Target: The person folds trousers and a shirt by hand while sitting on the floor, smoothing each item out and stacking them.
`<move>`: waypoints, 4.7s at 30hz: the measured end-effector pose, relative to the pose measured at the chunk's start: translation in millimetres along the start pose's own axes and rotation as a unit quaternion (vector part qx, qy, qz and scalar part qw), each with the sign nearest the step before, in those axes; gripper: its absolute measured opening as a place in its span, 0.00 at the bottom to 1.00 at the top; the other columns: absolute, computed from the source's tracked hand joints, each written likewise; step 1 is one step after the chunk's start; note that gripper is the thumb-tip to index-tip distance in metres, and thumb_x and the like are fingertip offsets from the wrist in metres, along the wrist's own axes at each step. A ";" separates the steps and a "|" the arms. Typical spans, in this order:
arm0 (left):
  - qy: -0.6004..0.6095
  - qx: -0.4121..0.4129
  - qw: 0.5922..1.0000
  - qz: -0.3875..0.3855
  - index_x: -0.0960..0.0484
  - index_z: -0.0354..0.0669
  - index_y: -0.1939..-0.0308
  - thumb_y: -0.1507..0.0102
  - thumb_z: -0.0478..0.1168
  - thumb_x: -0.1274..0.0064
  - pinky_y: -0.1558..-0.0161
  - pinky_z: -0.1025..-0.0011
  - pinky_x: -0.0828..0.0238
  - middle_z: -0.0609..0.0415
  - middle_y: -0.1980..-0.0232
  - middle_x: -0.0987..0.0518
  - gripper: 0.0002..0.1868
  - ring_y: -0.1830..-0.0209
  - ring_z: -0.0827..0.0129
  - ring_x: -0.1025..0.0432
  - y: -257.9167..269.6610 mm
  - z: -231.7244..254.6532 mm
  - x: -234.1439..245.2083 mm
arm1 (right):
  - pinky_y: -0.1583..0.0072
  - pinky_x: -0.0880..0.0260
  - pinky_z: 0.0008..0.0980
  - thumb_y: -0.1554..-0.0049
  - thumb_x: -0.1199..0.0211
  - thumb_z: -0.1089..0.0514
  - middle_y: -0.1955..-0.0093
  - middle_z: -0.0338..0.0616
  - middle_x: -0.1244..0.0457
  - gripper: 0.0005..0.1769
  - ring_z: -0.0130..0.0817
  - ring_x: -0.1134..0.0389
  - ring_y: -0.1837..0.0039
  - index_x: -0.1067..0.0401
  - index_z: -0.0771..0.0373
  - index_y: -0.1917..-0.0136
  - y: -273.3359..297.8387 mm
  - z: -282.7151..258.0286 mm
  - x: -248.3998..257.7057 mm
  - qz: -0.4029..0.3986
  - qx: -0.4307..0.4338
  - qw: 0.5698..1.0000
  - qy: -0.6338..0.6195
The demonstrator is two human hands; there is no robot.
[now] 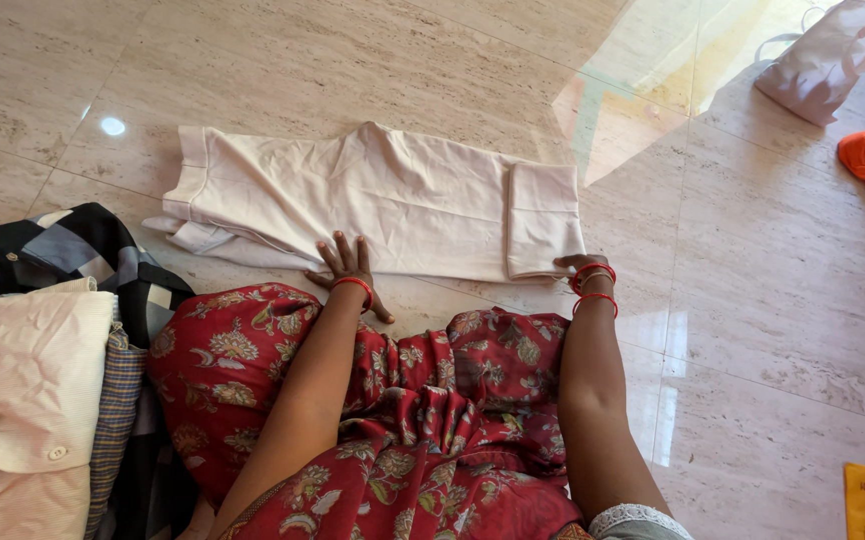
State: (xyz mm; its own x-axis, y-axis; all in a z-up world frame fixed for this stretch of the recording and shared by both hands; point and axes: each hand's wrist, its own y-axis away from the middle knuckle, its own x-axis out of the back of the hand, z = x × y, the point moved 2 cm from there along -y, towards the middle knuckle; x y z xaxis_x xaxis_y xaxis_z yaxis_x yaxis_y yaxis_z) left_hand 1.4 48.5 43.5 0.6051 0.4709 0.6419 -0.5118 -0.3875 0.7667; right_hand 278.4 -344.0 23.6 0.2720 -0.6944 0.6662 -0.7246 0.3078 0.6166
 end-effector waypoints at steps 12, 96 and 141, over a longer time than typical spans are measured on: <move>0.017 -0.001 1.000 0.006 0.90 0.59 0.22 0.68 0.69 0.21 0.36 0.15 0.71 0.38 0.21 0.94 0.98 0.23 0.31 0.93 7.4 0.6 2.3 | 0.51 0.26 0.37 0.48 0.38 0.69 0.50 0.44 0.34 0.24 0.41 0.31 0.52 0.28 0.54 0.38 149.2 -58.4 -96.0 0.274 0.632 0.712 0.136; 0.108 -0.029 0.990 0.087 0.71 0.69 0.17 0.42 0.75 0.56 0.33 0.16 0.81 0.50 0.19 0.91 0.59 0.23 0.37 0.96 -58.5 -8.0 -38.6 | 0.54 0.27 0.29 0.42 0.34 0.63 0.55 0.43 0.30 0.09 0.30 0.28 0.56 0.25 0.62 0.47 343.0 153.3 58.9 -0.114 0.466 0.876 0.055; 0.089 -0.025 0.994 0.066 0.74 0.68 0.18 0.43 0.79 0.60 0.34 0.16 0.81 0.50 0.20 0.93 0.60 0.23 0.36 0.96 -65.4 -5.8 -43.0 | 0.50 0.17 0.36 0.37 0.41 0.61 0.49 0.49 0.31 0.03 0.45 0.24 0.48 0.27 0.59 0.53 556.9 80.4 111.7 -0.275 0.819 0.353 -0.359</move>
State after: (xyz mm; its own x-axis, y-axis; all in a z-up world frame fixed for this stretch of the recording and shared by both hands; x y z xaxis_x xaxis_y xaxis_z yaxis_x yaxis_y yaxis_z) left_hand 5.3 58.2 -34.3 0.4161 0.5531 0.7217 -0.6112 -0.4175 0.6724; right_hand -145.6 -302.5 407.7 0.8525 -0.5227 -0.0056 -0.2410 -0.3834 -0.8916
